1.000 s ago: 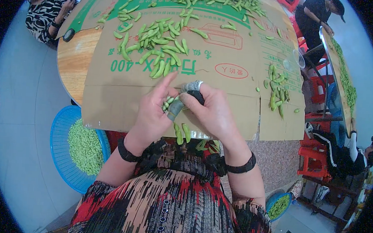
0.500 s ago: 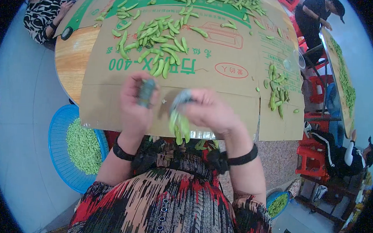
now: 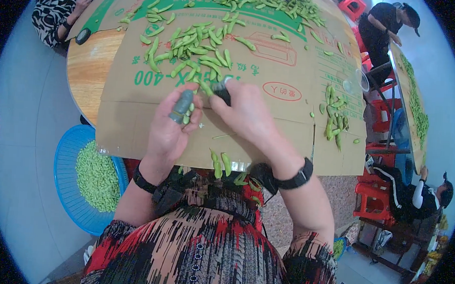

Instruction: Shelling edamame beans using thumb guards and placing the beans into a collection basket.

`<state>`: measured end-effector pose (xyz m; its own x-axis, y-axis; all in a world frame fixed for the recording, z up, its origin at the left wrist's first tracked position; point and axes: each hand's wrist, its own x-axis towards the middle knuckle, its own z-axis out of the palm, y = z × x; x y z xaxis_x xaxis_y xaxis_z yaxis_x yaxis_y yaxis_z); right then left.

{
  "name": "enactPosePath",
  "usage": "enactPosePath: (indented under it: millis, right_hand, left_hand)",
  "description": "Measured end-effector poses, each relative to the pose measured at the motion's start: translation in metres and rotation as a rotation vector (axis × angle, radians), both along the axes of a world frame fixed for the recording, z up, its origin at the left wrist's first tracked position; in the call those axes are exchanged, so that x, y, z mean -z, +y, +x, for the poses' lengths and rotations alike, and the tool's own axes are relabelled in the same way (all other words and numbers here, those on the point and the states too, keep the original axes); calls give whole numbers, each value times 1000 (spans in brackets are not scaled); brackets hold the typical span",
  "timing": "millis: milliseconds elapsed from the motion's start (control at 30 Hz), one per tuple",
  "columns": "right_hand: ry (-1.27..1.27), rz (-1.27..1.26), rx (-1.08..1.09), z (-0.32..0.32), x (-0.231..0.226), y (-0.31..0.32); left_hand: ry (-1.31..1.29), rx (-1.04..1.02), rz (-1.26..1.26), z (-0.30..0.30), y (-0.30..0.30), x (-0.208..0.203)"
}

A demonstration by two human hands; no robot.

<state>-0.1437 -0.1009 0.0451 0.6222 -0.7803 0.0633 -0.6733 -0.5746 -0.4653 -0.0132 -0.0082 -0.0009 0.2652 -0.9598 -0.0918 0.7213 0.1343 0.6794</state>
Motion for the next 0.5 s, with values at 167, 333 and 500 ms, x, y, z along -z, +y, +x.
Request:
enactPosePath:
  millis: [167,333,500]
  right_hand:
    - [-447,725,7,-17,-1,31]
    - [-644,1131,-15,-28,2,38]
    - [-724,1339,-60,-32,3,37]
  left_hand:
    - [-56,173,-42,4,0,7]
    - [-112,77,3,-3,4,-2]
    - [-317,-16,3,-6,3,4]
